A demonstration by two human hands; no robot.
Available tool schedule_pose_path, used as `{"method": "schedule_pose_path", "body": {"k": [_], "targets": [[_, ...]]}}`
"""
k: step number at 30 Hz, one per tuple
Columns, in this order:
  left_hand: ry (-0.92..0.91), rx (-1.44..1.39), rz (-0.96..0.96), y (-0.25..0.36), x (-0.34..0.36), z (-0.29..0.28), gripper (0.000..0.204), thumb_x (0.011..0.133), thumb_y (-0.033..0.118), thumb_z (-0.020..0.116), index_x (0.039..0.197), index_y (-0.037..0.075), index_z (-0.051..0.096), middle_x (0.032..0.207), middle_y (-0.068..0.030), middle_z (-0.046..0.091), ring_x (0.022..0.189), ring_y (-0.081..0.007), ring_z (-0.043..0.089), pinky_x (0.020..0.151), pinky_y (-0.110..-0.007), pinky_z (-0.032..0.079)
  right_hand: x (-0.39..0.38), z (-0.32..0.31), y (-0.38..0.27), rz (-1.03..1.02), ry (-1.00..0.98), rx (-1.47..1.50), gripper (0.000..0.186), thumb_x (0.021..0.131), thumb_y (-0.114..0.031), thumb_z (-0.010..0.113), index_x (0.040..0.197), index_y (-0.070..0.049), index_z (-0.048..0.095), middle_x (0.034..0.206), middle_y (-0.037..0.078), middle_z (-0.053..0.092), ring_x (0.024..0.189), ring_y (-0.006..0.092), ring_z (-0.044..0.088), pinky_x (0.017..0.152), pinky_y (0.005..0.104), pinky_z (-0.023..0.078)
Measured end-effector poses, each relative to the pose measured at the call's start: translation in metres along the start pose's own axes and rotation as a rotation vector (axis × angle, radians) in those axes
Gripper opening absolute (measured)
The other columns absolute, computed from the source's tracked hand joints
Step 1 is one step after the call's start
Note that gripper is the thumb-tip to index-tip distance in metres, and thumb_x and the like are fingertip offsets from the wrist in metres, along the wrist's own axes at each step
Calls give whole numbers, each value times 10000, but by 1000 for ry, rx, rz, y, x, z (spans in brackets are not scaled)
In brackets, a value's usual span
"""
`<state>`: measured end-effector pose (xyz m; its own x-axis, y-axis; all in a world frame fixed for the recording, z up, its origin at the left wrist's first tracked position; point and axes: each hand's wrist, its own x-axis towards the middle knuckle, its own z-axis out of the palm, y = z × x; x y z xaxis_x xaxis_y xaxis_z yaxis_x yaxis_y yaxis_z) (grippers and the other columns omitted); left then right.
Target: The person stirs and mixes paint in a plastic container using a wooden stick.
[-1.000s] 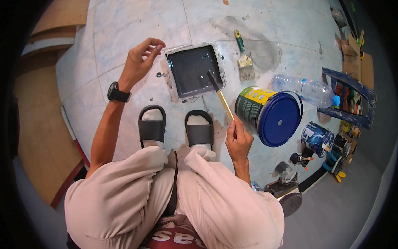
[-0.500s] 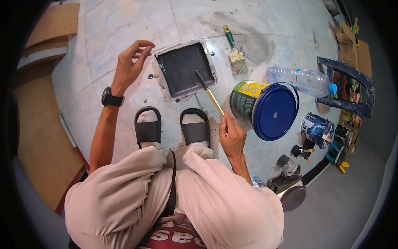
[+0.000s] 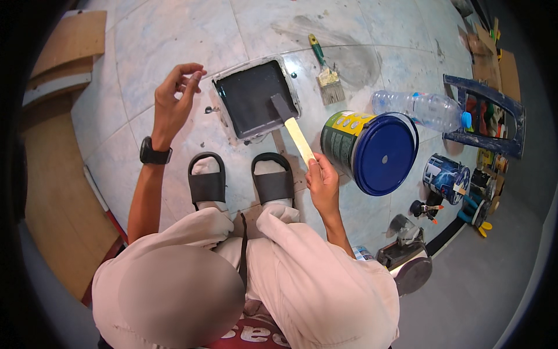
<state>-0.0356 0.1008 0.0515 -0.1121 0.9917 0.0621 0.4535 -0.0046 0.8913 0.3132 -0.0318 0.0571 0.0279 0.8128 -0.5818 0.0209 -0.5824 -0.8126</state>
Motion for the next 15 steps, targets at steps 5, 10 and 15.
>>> {"method": "schedule_pose_path", "body": {"k": [5, 10, 15], "targets": [[-15, -20, 13, 5, -5, 2, 184, 1016, 129, 655, 1134, -9, 682, 921, -64, 754, 698, -74, 624, 659, -235, 495, 11, 10, -14, 109, -104, 164, 307, 1069, -225, 521, 1262, 0, 604, 655, -39, 487, 537, 28, 397, 476, 186, 288], [-32, -2, 14, 12, -9, 10, 157, 1012, 115, 660, 1103, -9, 693, 791, -23, 676, 653, -61, 568, 620, -236, 461, 26, 34, -30, 208, -213, 76, 344, 1076, -278, 532, 1292, -24, 616, 686, -3, 577, 524, 34, 469, 460, 189, 323], [-71, -47, 16, 22, -18, 18, 123, 1000, 83, 664, 1081, -5, 693, 822, -32, 680, 647, -66, 553, 610, -240, 453, 25, 36, -73, 159, -320, -557, 378, 1070, -331, 536, 1197, -6, 682, 711, 67, 678, 536, 159, 615, 513, 316, 481]]}}
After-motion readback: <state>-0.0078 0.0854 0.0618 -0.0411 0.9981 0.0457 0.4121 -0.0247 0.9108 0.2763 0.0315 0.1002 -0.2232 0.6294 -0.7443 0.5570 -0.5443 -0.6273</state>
